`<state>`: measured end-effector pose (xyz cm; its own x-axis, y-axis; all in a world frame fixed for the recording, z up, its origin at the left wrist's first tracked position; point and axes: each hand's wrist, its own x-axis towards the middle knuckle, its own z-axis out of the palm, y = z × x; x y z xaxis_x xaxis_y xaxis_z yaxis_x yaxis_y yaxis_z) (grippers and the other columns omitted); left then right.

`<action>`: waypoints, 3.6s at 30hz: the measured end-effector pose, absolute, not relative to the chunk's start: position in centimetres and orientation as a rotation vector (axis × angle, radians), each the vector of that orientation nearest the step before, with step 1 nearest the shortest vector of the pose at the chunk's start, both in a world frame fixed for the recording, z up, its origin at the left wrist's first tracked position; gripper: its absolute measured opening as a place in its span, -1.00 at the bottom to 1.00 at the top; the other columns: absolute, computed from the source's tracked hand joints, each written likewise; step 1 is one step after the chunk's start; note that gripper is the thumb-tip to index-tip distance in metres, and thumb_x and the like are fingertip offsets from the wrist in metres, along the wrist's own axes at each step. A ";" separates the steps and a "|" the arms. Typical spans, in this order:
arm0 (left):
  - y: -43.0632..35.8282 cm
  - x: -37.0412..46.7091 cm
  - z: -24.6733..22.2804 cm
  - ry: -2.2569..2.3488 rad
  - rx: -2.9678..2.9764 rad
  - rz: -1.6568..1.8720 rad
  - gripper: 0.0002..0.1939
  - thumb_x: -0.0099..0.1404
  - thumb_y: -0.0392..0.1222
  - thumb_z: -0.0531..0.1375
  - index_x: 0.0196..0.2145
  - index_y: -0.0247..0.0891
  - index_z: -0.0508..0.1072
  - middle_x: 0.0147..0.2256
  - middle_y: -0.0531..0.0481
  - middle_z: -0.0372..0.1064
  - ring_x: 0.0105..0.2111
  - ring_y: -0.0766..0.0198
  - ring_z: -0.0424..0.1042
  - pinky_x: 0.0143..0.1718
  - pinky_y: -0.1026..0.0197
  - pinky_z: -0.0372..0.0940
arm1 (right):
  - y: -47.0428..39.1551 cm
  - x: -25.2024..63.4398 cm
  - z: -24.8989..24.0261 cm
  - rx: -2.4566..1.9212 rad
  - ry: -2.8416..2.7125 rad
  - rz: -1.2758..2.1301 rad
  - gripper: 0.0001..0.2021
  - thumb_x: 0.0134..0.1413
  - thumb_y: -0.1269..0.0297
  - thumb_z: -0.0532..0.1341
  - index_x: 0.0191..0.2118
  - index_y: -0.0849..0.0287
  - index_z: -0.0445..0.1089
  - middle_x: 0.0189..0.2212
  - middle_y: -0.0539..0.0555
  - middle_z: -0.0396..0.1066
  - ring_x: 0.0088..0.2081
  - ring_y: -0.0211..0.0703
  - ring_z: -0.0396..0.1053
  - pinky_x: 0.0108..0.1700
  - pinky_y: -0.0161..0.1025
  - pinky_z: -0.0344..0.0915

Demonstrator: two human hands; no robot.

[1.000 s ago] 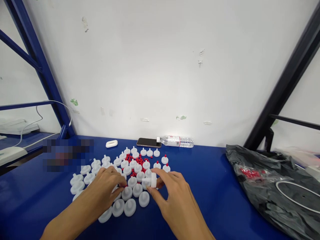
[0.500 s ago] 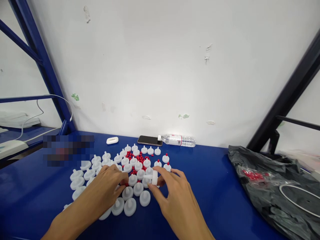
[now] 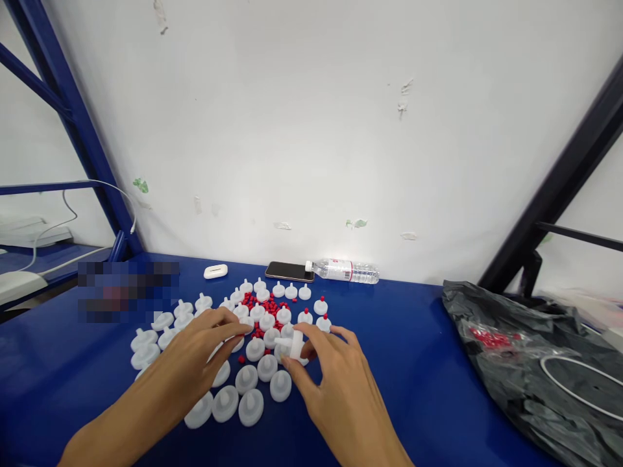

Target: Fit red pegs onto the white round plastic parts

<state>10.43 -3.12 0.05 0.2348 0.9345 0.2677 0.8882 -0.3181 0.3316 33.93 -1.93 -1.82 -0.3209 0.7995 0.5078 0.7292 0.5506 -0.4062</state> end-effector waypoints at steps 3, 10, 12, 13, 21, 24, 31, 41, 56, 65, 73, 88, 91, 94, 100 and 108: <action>-4.0 11.1 1.1 1.538 2.188 0.991 -0.74 0.45 -0.24 0.06 -0.14 -0.14 0.57 -0.20 -0.02 0.49 -0.21 0.23 0.46 -0.14 0.16 0.34 | -2.1 33.5 -1.5 -1.147 -2.121 0.083 -0.70 0.22 0.11 0.31 0.04 -0.02 0.43 -0.30 -0.01 0.57 -0.15 0.10 0.53 0.02 0.16 0.40; -4.8 12.6 2.7 1.345 1.801 1.175 -0.86 0.35 -0.08 0.25 -0.23 -0.09 0.62 -0.26 0.11 0.60 -0.27 0.27 0.54 -0.20 0.28 0.40 | -2.7 33.0 -1.0 -0.967 -2.074 0.008 -0.77 0.24 0.13 0.29 -0.03 0.04 0.44 -0.22 0.03 0.60 -0.22 0.01 0.56 0.09 0.12 0.37; -4.8 12.7 2.7 1.330 1.760 1.195 -0.87 0.33 -0.09 0.27 -0.24 -0.07 0.64 -0.24 0.12 0.61 -0.23 0.26 0.55 -0.18 0.29 0.41 | -2.8 33.0 -1.0 -0.926 -2.077 0.000 -0.76 0.23 0.15 0.30 -0.03 0.04 0.43 -0.22 0.02 0.60 -0.25 -0.04 0.56 0.12 0.12 0.35; -4.8 12.7 2.6 1.322 1.751 1.204 -0.88 0.33 -0.10 0.28 -0.25 -0.07 0.65 -0.24 0.12 0.61 -0.22 0.25 0.55 -0.17 0.29 0.41 | -2.8 33.0 -1.0 -0.910 -2.079 -0.006 -0.77 0.23 0.17 0.30 -0.02 0.05 0.43 -0.23 0.02 0.60 -0.27 -0.05 0.56 0.12 0.11 0.35; -4.9 12.0 3.3 1.067 1.583 1.085 -0.84 0.30 -0.06 0.32 -0.26 -0.13 0.69 -0.28 0.00 0.59 -0.25 0.24 0.52 -0.21 0.28 0.39 | -3.1 33.4 -0.5 -0.782 -2.063 0.028 -0.67 0.19 0.23 0.35 0.06 -0.03 0.36 -0.16 -0.05 0.58 -0.19 -0.12 0.55 0.16 0.02 0.30; -5.1 11.8 3.5 0.901 1.396 1.043 -0.74 0.22 -0.01 0.38 -0.17 -0.16 0.65 -0.25 -0.03 0.53 -0.22 0.23 0.48 -0.20 0.25 0.38 | -3.6 33.4 0.1 -0.740 -2.059 0.085 -0.68 0.13 0.19 0.39 0.00 -0.06 0.41 -0.21 -0.08 0.56 -0.20 -0.11 0.53 0.18 0.03 0.29; -5.4 12.7 2.9 0.606 1.093 0.871 -0.39 0.11 -0.03 0.43 0.12 -0.13 0.50 -0.08 -0.14 0.51 -0.09 0.11 0.49 -0.13 0.18 0.35 | -4.1 33.3 0.5 -0.753 -2.034 0.118 -0.70 0.09 0.16 0.41 -0.03 -0.08 0.51 -0.09 0.08 0.36 -0.09 -0.06 0.43 -0.12 -0.13 0.46; -5.1 13.4 2.7 0.641 1.140 0.811 -0.54 -0.05 -0.07 0.48 -0.20 -0.38 0.66 -0.38 -0.11 0.49 -0.41 0.32 0.36 -0.35 0.32 0.21 | -3.9 33.3 0.3 -0.603 -2.130 0.142 -0.67 0.13 0.29 0.38 0.02 0.01 0.41 -0.04 0.09 0.26 -0.14 -0.15 0.41 -0.09 -0.15 0.47; -2.7 10.5 -0.3 1.764 2.390 0.651 -0.61 0.45 -0.33 -0.05 -0.06 -0.22 0.57 -0.07 -0.18 0.53 -0.02 -0.03 0.46 0.06 -0.14 0.31 | -0.4 37.7 -2.1 -1.504 -2.086 0.240 -0.71 0.28 0.17 0.21 0.06 0.03 0.48 -0.13 0.08 0.41 -0.28 -0.12 0.48 -0.20 -0.14 0.42; -2.3 10.4 -1.4 1.845 2.552 0.265 -0.78 0.34 -0.40 0.14 -0.26 -0.26 0.60 -0.13 -0.19 0.49 -0.01 -0.10 0.39 0.02 -0.18 0.29 | 0.1 38.8 -5.1 -1.881 -2.171 0.191 -0.51 0.31 -0.02 0.16 0.23 0.10 0.40 -0.07 0.17 0.41 -0.06 0.12 0.48 -0.04 -0.01 0.40; -1.8 10.3 -2.1 1.864 2.556 0.191 -0.80 0.31 -0.41 0.20 -0.31 -0.23 0.62 -0.01 -0.20 0.46 0.13 -0.17 0.32 0.09 -0.22 0.25 | -1.4 37.1 -2.7 -1.714 -2.094 0.064 -0.69 0.21 -0.01 0.26 0.00 -0.02 0.45 -0.21 0.05 0.44 -0.32 -0.03 0.48 -0.28 -0.13 0.40; -3.5 11.3 0.7 1.419 2.299 1.119 -0.74 0.44 -0.29 0.09 -0.05 -0.13 0.55 -0.17 0.02 0.53 -0.16 0.27 0.50 -0.10 0.20 0.35 | -3.0 32.7 -4.1 -1.340 -2.370 0.249 -0.75 0.06 0.34 0.37 -0.11 -0.07 0.48 -0.30 -0.09 0.58 -0.36 -0.06 0.58 -0.37 -0.25 0.37; -4.0 11.9 1.2 1.317 2.188 1.155 -0.80 0.42 -0.23 0.17 -0.14 -0.07 0.60 -0.22 0.12 0.58 -0.22 0.34 0.54 -0.13 0.31 0.35 | -3.1 32.9 -3.6 -1.352 -2.315 0.391 -0.74 0.11 0.34 0.33 -0.07 -0.07 0.47 -0.41 -0.12 0.58 -0.39 -0.09 0.58 -0.34 -0.26 0.38; -4.4 12.3 1.8 1.292 2.112 1.097 -0.87 0.38 -0.18 0.24 -0.21 -0.05 0.62 -0.26 0.21 0.62 -0.26 0.37 0.57 -0.15 0.36 0.35 | -3.2 32.8 -3.0 -1.264 -2.253 0.407 -0.72 0.17 0.31 0.29 0.00 -0.08 0.46 -0.36 -0.12 0.58 -0.40 -0.14 0.56 -0.33 -0.27 0.40; -4.6 12.8 2.1 1.209 2.115 1.122 -0.87 0.34 -0.30 0.25 -0.25 -0.12 0.61 -0.28 0.19 0.62 -0.27 0.40 0.57 -0.16 0.41 0.36 | -3.2 32.7 -2.4 -1.110 -2.218 0.293 -0.73 0.20 0.34 0.27 0.01 -0.04 0.44 -0.25 -0.06 0.55 -0.35 -0.18 0.54 -0.30 -0.25 0.45; -4.7 12.7 2.1 1.206 1.951 1.083 -0.90 0.32 -0.21 0.28 -0.29 -0.10 0.64 -0.30 0.14 0.61 -0.27 0.31 0.56 -0.15 0.31 0.39 | -3.5 33.1 -1.7 -1.022 -2.162 0.221 -0.71 0.23 0.33 0.28 0.06 -0.01 0.44 -0.11 -0.03 0.56 -0.40 -0.27 0.52 -0.30 -0.34 0.50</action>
